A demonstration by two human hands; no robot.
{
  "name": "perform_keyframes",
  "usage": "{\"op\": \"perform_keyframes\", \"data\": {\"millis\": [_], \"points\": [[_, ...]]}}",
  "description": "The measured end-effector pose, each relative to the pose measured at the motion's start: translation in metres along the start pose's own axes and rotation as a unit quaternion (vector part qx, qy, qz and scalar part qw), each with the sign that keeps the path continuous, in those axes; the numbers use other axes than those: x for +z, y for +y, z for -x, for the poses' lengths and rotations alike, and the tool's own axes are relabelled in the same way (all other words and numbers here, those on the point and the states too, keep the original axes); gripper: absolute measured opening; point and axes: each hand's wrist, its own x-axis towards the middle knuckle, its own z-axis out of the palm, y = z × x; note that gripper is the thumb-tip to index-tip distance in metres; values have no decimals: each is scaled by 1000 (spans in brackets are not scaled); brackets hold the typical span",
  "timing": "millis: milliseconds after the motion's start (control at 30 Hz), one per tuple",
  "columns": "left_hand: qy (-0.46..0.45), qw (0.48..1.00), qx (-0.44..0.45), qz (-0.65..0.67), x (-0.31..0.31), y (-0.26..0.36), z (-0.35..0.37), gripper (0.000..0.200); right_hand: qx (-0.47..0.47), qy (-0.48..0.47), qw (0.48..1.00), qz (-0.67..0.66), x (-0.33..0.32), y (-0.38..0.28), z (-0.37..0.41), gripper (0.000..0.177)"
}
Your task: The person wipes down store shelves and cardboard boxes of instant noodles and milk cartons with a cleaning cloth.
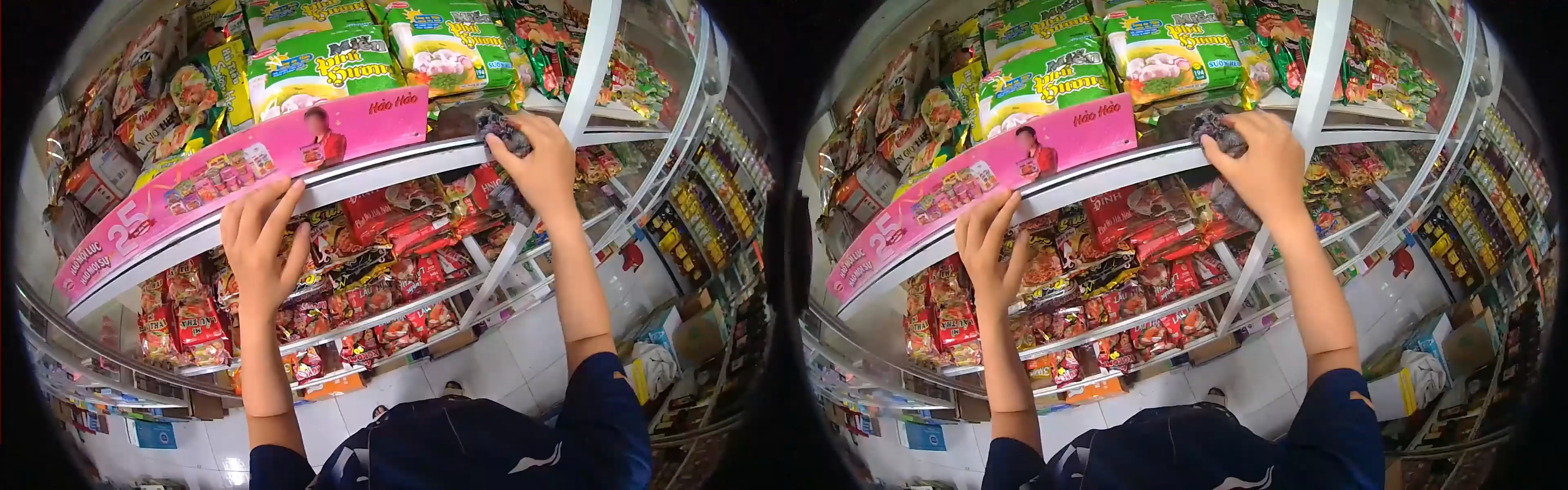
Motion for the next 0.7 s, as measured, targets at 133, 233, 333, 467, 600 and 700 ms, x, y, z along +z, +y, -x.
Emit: {"op": "perform_keyframes", "data": {"millis": [133,233,333,467,600,700], "points": [[16,1000,0,-3,3,2,0,40,-122,43,988,-79,19,-37,12,32],[12,1000,3,2,2,2,-1,40,-174,70,978,-88,29,-28,15,37],[3,1000,5,8,-1,2,-1,40,-147,121,978,-81,31,9,20,35],[-1,1000,-8,19,0,3,0,40,-29,205,975,-79,41,16,24,27],[26,1000,1,11,4,1,1,38,-86,208,966,-127,45,-28,36,28],[30,999,5,9,4,-1,1,39,215,162,848,-456,55,-41,82,26]]}}
